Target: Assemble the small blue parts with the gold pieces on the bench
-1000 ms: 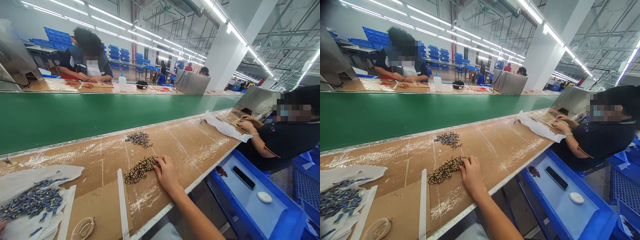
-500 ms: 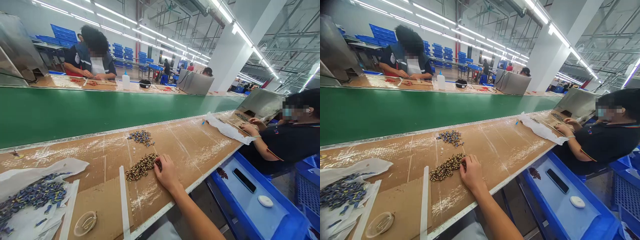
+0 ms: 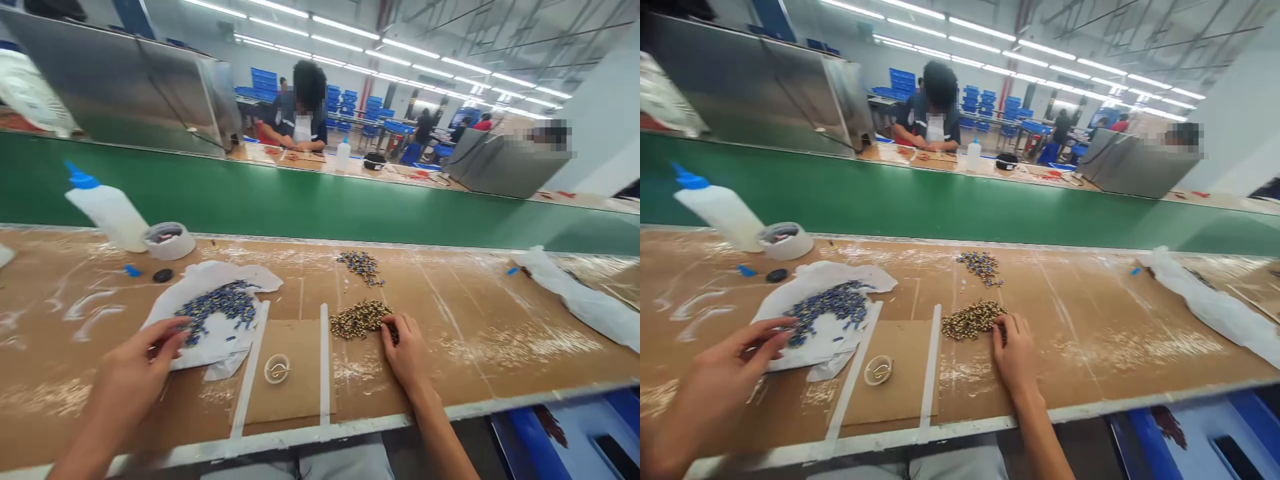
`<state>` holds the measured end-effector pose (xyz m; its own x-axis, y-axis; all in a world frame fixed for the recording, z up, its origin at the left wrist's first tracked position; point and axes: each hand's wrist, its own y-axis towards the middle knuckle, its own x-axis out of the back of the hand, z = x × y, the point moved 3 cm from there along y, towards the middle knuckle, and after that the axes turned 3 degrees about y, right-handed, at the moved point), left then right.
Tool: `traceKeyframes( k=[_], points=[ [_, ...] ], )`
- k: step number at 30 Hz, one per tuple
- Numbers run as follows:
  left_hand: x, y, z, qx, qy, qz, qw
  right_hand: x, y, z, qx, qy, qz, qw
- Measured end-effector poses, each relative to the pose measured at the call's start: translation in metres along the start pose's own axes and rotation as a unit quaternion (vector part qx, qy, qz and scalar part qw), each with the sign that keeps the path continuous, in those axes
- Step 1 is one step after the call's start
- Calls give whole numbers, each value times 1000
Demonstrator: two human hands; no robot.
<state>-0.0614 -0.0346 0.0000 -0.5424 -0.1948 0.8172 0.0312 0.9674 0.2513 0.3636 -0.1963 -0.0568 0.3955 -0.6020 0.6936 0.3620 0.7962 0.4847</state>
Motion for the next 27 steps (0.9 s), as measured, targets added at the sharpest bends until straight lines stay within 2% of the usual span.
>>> traceKeyframes(
  k=[2,6,9,14,20,23,25,27],
  points=[
    [-8,-18,4,12,-58,43,997,0,-2,-2,6,2,-3,1000],
    [-14,-51,-3,-3,-127,59,990,2,-5,-6,10,-4,-11,1000],
    [-19,-69,-13,15,-179,102,978,4,-8,-7,18,-22,-17,999],
    [-31,-92,-33,36,-291,168,941,10,-12,-12,20,-53,-26,998],
    [-34,-107,-53,-2,-317,192,929,17,-13,-16,18,-72,-48,996],
    [-31,-112,-58,-8,-347,199,917,25,-15,-7,12,-63,-77,995],
    [-29,-115,-60,-13,-361,205,910,29,-19,8,16,-43,-89,995],
    [-28,-119,-62,-23,-355,216,909,26,-26,31,28,10,-60,998]
  ],
)
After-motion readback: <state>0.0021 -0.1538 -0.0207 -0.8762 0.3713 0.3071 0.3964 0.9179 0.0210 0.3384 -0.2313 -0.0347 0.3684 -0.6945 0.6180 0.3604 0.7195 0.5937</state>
